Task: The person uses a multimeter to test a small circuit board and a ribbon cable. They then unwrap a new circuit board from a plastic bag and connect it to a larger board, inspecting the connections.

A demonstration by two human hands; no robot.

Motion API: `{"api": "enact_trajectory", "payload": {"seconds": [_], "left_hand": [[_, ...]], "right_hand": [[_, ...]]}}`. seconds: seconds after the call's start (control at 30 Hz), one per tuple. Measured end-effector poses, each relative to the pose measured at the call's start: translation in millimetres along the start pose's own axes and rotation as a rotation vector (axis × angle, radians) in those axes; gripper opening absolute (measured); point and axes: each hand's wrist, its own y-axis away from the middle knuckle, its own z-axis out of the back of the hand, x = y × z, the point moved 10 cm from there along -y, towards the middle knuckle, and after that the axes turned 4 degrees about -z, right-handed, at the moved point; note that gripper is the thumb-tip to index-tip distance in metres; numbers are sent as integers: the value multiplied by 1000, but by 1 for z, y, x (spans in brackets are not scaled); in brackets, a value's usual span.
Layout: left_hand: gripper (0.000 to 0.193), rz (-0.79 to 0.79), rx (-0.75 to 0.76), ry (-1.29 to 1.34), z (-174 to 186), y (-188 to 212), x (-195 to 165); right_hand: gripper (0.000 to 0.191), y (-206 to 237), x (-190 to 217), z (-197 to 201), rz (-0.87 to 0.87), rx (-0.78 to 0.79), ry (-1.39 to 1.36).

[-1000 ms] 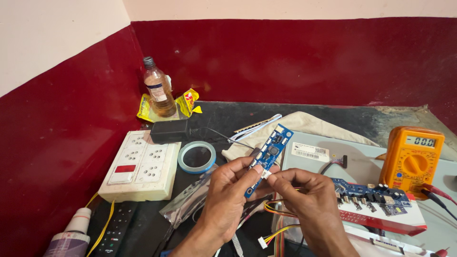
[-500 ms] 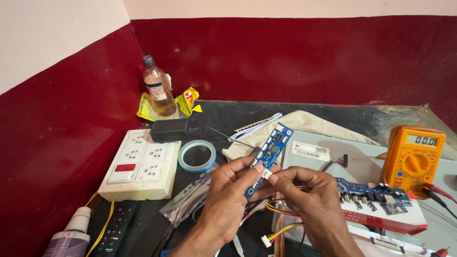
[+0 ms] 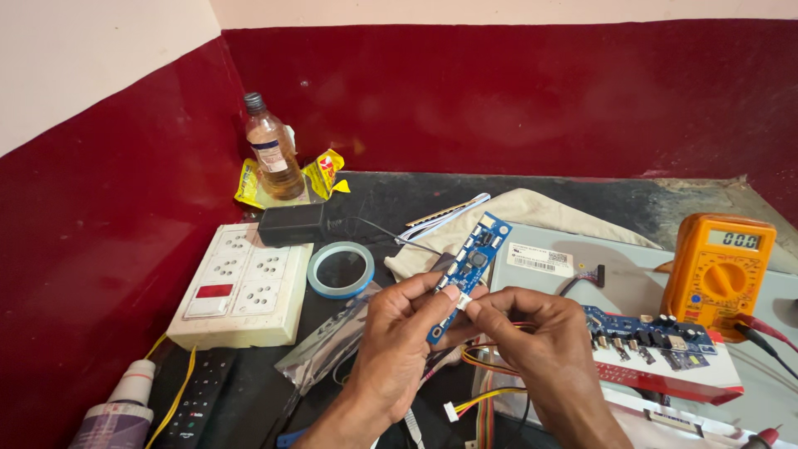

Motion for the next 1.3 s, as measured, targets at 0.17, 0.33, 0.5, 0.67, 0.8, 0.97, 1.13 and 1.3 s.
{"api": "enact_trajectory", "payload": {"seconds": [0.17,0.33,0.5,0.67,0.8,0.97,1.13,1.3], "left_hand": [[27,33,0,44,-2,1,4],[27,51,5,32,-4,5,6],[27,9,30,13,-6,8,5],[29,24,-2,-29,-2,6,10],[29,76,54,58,-3,-1,10],[33,68,46,131,5,-8,8],[38,11,112,2,4,-10,0],[55,-23,225,-203,-6,-8,-20]], "right_hand": [[17,4,7,-2,48,-8,27],[17,13,23,1,110,-69,177],[16,21,33,1,181,-101,178],[17,16,24,-5,157,-59,66],[18,6,5,0,1,-44,-12],[20,-4,2,-2,-36,16,-84],[27,-3,-1,2,-121,-11,-56],[28,0,38,21,134,-99,-102]]}}
